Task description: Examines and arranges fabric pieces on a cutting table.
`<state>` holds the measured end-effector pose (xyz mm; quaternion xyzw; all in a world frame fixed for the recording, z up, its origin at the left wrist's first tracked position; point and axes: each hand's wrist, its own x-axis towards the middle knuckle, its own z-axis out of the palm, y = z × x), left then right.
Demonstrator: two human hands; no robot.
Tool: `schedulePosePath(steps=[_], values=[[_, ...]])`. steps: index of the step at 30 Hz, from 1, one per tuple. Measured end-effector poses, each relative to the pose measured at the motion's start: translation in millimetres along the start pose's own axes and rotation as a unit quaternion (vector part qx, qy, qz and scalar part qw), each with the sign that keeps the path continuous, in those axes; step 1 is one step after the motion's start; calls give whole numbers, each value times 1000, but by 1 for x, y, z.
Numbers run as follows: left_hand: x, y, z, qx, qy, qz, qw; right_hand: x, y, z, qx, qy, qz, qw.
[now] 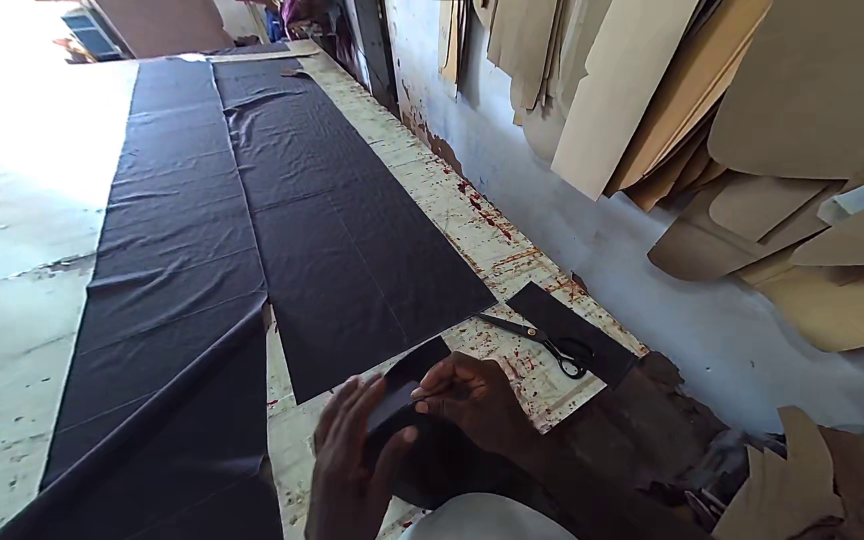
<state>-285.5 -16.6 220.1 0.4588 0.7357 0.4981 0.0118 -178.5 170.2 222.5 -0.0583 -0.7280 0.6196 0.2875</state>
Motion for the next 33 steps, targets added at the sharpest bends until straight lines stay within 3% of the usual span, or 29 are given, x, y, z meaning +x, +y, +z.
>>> schedulePosePath(steps=[7,16,21,24,29,33], values=[[12,-6,26,-92,-30,16,995,-5,-11,-6,55,-2,45,997],[11,4,43,-188,-16,-47,981,-9,-13,-16,38,24,53,998],[7,4,42,-234,-13,-79,969,-18,38,-58,-43,19,104,993],[5,8,40,-248,-23,-85,965,-37,100,-117,-196,67,177,962],[4,11,45,-281,-35,-81,956,-63,160,-208,-482,117,203,844],[4,9,45,-309,-34,-99,945,-67,171,-240,-530,31,268,804]])
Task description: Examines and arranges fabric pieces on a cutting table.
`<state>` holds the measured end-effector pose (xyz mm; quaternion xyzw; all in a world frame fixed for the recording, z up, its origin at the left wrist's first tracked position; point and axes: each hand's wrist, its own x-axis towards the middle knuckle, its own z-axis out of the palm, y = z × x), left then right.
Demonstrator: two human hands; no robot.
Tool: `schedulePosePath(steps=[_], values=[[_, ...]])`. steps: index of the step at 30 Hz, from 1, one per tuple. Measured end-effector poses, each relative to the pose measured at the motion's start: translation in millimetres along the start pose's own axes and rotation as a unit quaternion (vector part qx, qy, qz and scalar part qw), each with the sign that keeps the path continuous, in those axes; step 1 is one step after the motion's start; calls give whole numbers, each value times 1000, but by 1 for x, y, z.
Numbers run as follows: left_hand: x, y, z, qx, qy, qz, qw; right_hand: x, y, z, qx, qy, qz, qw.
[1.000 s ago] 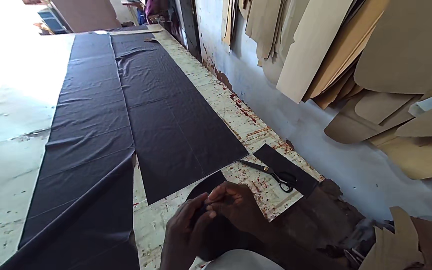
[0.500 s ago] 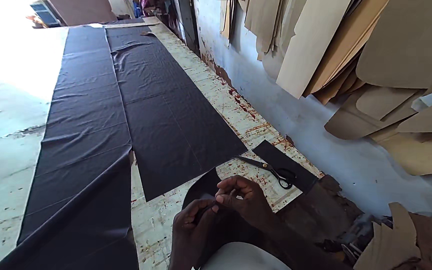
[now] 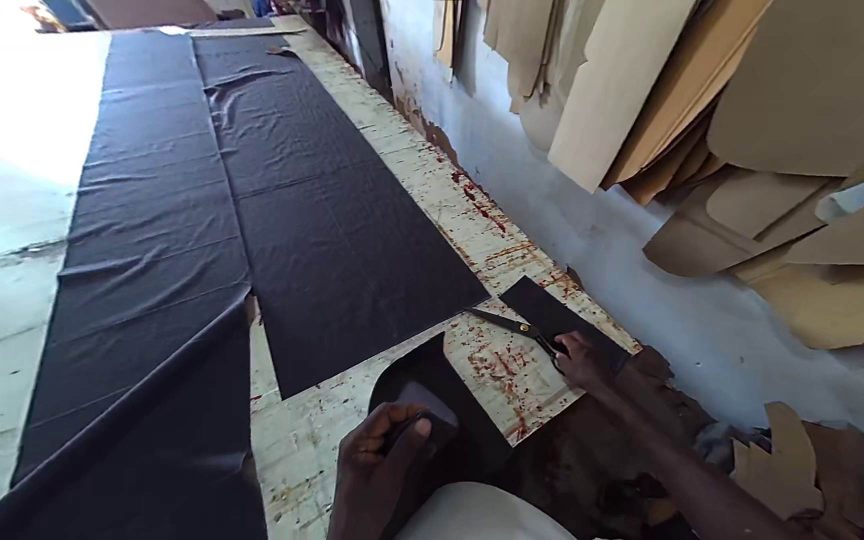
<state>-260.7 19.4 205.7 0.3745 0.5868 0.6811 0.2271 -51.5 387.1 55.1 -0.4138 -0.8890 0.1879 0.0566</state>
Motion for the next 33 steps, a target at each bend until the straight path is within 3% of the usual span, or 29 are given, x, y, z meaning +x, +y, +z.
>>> schedulePosePath(steps=[3,9,13,17,18,21,25,29,33], values=[[0,-3,-2,-17,-1,-12,1000,6,7,-13,-48,-94,-25,994],[-2,-1,-5,-22,34,-19,999,22,-1,-32,-101,-176,-28,979],[-4,-1,-10,-8,65,-25,998,29,-16,-46,71,-286,64,953],[-7,-2,-17,0,102,-43,994,11,-35,-48,310,-407,160,844],[-7,-2,-19,1,109,-48,993,2,-42,-47,325,-396,156,845],[-9,-3,-24,-2,132,-63,989,-33,-69,-44,276,-302,63,910],[-9,-3,-28,-9,157,-98,983,-74,-88,-51,234,-176,-159,943],[-7,-3,-28,-20,153,-100,983,-82,-104,-83,148,-92,-312,934],[-6,-1,-27,-29,137,-97,985,-80,-110,-99,77,-48,-389,917]])
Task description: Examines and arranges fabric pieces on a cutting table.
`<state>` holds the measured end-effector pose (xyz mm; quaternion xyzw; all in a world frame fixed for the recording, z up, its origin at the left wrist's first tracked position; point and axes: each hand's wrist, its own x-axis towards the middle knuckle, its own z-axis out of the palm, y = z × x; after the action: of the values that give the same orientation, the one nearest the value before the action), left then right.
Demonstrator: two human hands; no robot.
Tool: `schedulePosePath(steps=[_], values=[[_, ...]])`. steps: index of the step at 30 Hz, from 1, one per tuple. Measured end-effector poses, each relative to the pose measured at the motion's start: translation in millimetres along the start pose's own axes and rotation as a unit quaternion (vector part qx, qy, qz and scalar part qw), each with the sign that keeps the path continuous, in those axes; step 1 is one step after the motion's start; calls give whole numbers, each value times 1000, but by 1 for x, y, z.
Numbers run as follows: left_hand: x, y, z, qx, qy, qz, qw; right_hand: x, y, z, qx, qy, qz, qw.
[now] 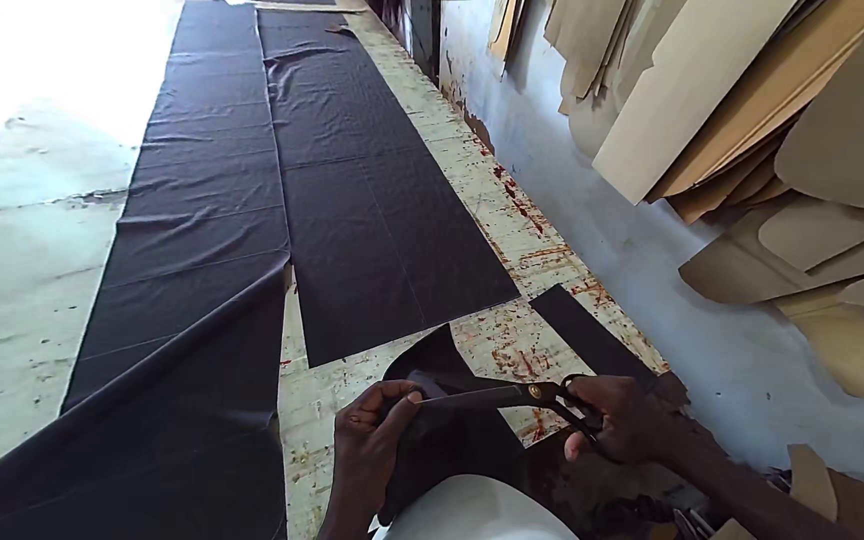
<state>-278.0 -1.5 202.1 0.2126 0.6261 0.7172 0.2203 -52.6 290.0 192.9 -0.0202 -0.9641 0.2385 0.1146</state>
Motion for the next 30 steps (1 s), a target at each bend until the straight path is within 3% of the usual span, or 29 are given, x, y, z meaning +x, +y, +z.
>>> schedulePosePath(steps=[5,20,25,30], values=[[-1,-1,0,22,-8,24,999,4,-8,-3,-84,12,-8,996],[-9,-3,2,49,-7,24,999,-4,-6,-1,-106,25,-13,994],[-8,-4,4,37,-16,0,999,-16,-13,3,-28,-4,34,999],[-6,-10,1,20,-6,-12,1000,-21,-12,16,20,0,164,986]])
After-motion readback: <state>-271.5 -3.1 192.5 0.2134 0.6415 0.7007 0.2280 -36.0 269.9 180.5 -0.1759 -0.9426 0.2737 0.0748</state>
